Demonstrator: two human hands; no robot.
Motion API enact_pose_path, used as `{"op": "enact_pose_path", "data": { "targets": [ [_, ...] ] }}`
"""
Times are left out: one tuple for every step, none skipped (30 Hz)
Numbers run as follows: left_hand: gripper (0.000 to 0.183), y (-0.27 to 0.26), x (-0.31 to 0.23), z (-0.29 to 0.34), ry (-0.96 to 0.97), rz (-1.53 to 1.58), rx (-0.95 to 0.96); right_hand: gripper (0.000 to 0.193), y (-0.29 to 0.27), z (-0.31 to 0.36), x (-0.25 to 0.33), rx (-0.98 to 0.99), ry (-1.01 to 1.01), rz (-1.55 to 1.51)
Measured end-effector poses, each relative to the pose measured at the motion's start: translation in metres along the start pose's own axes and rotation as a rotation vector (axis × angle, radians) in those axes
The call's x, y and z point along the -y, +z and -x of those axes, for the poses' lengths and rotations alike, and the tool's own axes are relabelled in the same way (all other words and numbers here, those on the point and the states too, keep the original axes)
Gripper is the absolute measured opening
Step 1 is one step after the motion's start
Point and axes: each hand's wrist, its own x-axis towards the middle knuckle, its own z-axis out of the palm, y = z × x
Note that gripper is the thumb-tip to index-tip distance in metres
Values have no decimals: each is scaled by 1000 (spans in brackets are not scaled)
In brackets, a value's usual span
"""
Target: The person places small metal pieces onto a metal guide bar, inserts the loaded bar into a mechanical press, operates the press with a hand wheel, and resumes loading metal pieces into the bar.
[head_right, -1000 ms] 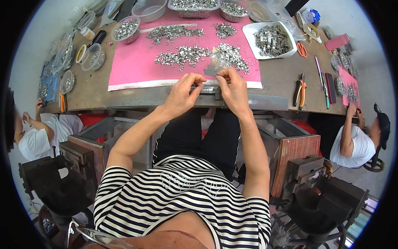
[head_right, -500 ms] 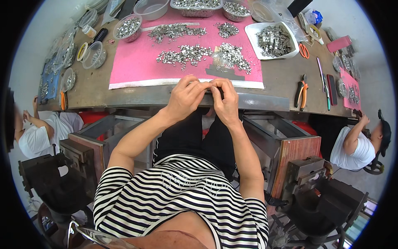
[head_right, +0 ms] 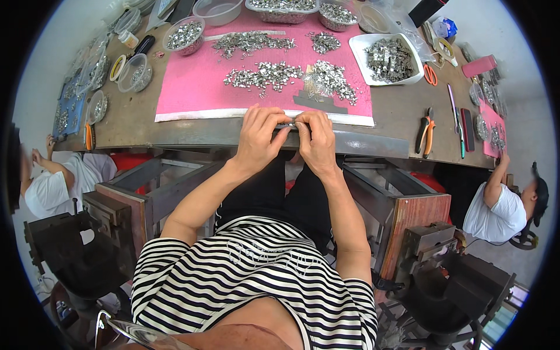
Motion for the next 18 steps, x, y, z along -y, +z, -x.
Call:
{"op": "enact_pose_path", "data": {
  "targets": [
    [26, -2, 0, 2, -18, 6, 14, 11, 0, -1, 0, -8, -27, 37],
    [25, -5, 0, 4, -36, 11, 27, 11, -1, -1, 2, -7, -32, 34],
    [25, -8, 2, 3, -36, 5, 21, 12, -2, -2, 5, -12, -104, 99],
    [25, -12, 3, 3, -54, -2, 10, 13, -3, -2, 6, -17, -177, 165],
    [25, -15, 6, 2, -73, -9, -1, 12, -1, -1, 5, -37, -182, 178],
    [21, -19, 13, 1, -76, -32, -46, 12, -3, -1, 6, -36, -190, 171],
    [18, -25, 20, 0, -109, -74, -49, 12, -7, -3, 8, -1, -200, 174],
    [15, -30, 29, -2, -142, -116, -52, 12, -11, -6, 8, 33, -211, 176],
    [11, -35, 39, -6, -149, -152, -55, 9, -14, -10, 8, 52, -184, 143],
    [10, -39, 46, -9, -174, -183, -25, 8, -18, -15, 8, 91, -107, 123],
    [9, -41, 53, -12, -199, -214, 4, 8, -19, -21, 8, 129, -30, 105],
    [9, -42, 59, -15, -215, -209, 33, 7, -16, -28, 6, 115, -56, 120],
    [9, -41, 61, -19, -215, -208, 30, 7, -12, -36, 4, 116, -59, 121],
    [10, -39, 62, -23, -219, -241, 61, 7, -6, -43, 2, 144, -70, 134],
    [12, -36, 63, -26, -224, -276, 94, 7, 2, -51, -1, 172, -81, 144],
    [12, -33, 62, -29, -223, -276, 91, 8, 8, -59, -4, 203, -96, 179],
    [13, -30, 61, -32, -213, -332, 120, 8, 14, -65, -6, 203, -99, 180],
    [14, -27, 60, -33, -204, -390, 148, 9, 21, -70, -8, 215, -85, 205]
  ]
}}
